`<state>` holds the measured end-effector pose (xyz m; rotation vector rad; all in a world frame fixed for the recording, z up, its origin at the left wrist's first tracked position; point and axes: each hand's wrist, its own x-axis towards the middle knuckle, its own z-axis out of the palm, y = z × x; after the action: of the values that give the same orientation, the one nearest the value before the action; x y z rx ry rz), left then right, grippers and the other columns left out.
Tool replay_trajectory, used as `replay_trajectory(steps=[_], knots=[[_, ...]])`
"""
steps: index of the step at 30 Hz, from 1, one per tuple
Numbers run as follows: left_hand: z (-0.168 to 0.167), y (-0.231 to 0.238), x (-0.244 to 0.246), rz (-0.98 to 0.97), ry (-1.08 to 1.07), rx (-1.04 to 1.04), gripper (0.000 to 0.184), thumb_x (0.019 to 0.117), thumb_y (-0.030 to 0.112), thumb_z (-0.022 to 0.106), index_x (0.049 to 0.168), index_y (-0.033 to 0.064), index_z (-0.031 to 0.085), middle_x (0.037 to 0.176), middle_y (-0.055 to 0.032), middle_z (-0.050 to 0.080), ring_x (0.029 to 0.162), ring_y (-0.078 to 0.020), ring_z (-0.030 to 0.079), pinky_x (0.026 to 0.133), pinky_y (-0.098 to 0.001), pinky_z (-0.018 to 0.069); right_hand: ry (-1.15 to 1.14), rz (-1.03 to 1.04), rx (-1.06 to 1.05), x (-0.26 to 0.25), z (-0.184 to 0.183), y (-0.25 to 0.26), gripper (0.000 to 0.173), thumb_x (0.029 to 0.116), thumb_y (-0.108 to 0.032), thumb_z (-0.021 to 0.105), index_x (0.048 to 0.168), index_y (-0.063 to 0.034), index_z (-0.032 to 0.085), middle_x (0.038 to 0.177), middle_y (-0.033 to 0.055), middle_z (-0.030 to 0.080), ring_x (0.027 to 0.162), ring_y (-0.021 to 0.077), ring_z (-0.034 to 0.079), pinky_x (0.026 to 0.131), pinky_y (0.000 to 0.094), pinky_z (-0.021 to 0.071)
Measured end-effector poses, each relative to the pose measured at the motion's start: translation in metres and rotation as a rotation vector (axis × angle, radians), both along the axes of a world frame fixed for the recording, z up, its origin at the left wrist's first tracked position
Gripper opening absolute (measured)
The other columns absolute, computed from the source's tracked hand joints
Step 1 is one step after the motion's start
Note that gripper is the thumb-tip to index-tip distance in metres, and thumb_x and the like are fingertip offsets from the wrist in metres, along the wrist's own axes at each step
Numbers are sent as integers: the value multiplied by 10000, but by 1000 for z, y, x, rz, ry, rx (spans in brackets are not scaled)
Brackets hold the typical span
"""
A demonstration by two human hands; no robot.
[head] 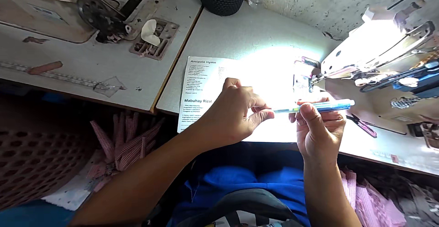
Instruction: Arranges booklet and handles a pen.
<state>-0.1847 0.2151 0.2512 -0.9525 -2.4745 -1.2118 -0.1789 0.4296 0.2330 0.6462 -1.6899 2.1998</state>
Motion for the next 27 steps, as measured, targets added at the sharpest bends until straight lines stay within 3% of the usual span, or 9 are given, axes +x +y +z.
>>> replay_trajectory(steps=[7,11,13,15,17,21,24,27], knots=[[-3,13,5,138,329,-64,269,976,213,598,776,98,737,660,2,608,735,-178,570,947,-510,306,-52,-107,-81,5,0,-7,49,947,-101,710,986,-131,707,834,-11,719,690,71,681,675,231,600],[-8,16,8,191,420,-75,256,981,193,602,836,63,767,710,-36,653,778,-210,589,954,-499,312,-107,-149,-132,7,-2,-12,58,948,-74,698,971,-125,682,795,9,719,667,90,688,676,251,606],[-8,16,9,143,352,-60,271,983,209,583,813,80,748,692,-15,634,752,-179,582,957,-494,319,-54,-97,-71,7,-4,-6,51,963,-141,701,1011,-156,710,850,-20,727,706,72,691,686,243,607],[-4,12,9,-9,141,1,247,987,235,564,823,132,717,706,57,610,740,-72,563,963,-452,329,35,78,69,6,-2,7,178,994,-268,675,1166,-224,683,959,-84,693,799,28,668,726,215,593],[-2,6,11,-247,-110,87,241,1029,227,505,880,159,682,762,127,621,789,32,554,953,-362,353,81,300,184,7,5,21,328,996,-302,672,1319,-244,649,1017,-110,701,882,-2,662,778,182,571],[-2,5,14,-685,-432,171,321,1106,197,363,1027,74,648,892,86,668,870,64,555,815,-195,407,111,505,280,17,18,34,218,1016,-195,645,1208,-123,718,1058,-53,727,971,10,675,860,183,568],[-2,9,18,-665,-462,131,335,1105,184,358,960,84,643,799,95,622,776,62,515,813,-227,355,115,439,285,24,15,35,208,1019,-182,641,1206,-127,714,1079,-66,738,978,1,679,852,172,571],[-6,16,23,-434,-307,127,303,1081,189,431,904,115,665,750,94,600,760,49,530,965,-323,346,150,230,259,28,6,29,195,1021,-229,640,1181,-161,728,1052,-81,746,856,-24,683,722,135,572]])
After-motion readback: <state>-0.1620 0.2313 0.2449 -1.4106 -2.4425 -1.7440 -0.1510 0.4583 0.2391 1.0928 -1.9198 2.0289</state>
